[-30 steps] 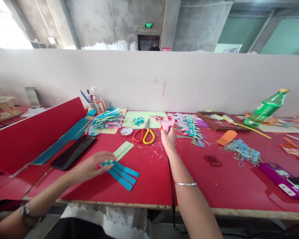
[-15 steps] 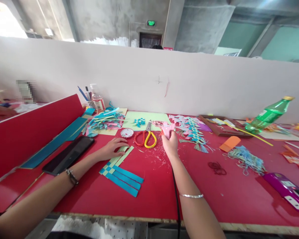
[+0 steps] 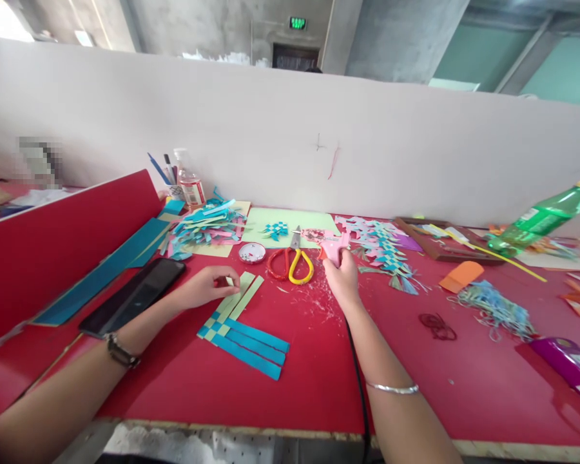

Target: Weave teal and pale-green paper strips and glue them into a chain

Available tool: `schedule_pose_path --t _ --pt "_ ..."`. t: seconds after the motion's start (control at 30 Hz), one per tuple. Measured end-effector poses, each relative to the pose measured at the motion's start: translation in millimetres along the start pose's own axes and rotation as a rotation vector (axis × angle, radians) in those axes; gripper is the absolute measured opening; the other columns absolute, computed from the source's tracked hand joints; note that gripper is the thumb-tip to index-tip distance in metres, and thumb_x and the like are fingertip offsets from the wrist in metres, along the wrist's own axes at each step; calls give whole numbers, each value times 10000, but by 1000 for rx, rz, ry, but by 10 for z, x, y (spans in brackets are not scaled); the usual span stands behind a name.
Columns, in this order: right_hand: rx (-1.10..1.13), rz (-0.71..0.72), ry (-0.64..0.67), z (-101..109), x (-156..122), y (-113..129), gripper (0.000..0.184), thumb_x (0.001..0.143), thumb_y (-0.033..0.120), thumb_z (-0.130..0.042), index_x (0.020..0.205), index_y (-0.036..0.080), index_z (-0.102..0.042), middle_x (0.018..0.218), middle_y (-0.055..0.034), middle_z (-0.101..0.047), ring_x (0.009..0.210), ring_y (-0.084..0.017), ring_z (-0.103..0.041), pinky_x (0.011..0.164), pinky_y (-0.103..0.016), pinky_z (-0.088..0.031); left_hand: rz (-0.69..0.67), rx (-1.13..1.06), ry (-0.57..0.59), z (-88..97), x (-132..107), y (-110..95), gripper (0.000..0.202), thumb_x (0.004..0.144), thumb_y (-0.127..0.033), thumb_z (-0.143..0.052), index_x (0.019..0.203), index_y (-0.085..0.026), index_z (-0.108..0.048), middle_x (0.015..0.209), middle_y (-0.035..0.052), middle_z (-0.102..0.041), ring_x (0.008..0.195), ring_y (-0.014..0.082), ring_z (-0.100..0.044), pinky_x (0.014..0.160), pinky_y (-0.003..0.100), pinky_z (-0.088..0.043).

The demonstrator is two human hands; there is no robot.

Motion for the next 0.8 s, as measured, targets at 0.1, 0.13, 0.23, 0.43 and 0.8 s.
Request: schedule_pose_path --t 0.1,0.13,0.23,0.43,0.8 --pt "-77 7 11 0 -10 46 177 684 302 -432 818 192 -467 633 8 -519 539 -141 -485 519 -251 -376 16 -92 54 74 -139 -37 262 763 -360 -492 715 -120 -587 702 20 -608 666 119 -539 632 215 -416" --pt "-104 30 23 -4 -16 78 192 702 315 -424 841 190 -468 649 -6 -536 566 -157 -504 536 -262 -383 20 -130 75 96 -198 -38 277 780 -360 -471 730 -120 -599 718 25 -619 690 126 -548 661 224 -420" --pt "-199 118 47 -19 -39 186 242 752 332 -386 923 179 -461 780 -77 -587 694 -208 -548 591 -293 -393 2 -224 68 177 -394 -40 325 822 -363 -407 778 -124 -623 837 52 -638 788 146 -564 745 245 -418" --pt "-426 216 47 -48 -95 343 327 793 306 -325 1053 135 -428 940 -162 -568 823 -264 -539 608 -313 -383 -39 -245 109 166 -710 -209 362 866 -338 -322 911 -134 -616 961 85 -610 919 170 -543 835 272 -400" --pt "-396 255 311 -250 -334 614 559 628 489 -572 1049 141 -453 793 -80 -592 660 -210 -558 535 -277 -406 -152 -59 349 -34 -894 -350 268 861 -210 -361 973 -174 -601 982 82 -603 935 154 -539 858 250 -381"
Point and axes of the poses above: each hand's wrist, its own x-axis towards the middle knuckle, its own z-axis out of the back of the hand, y = z × x, the point moved 5 cm from there along x, towards the middle knuckle
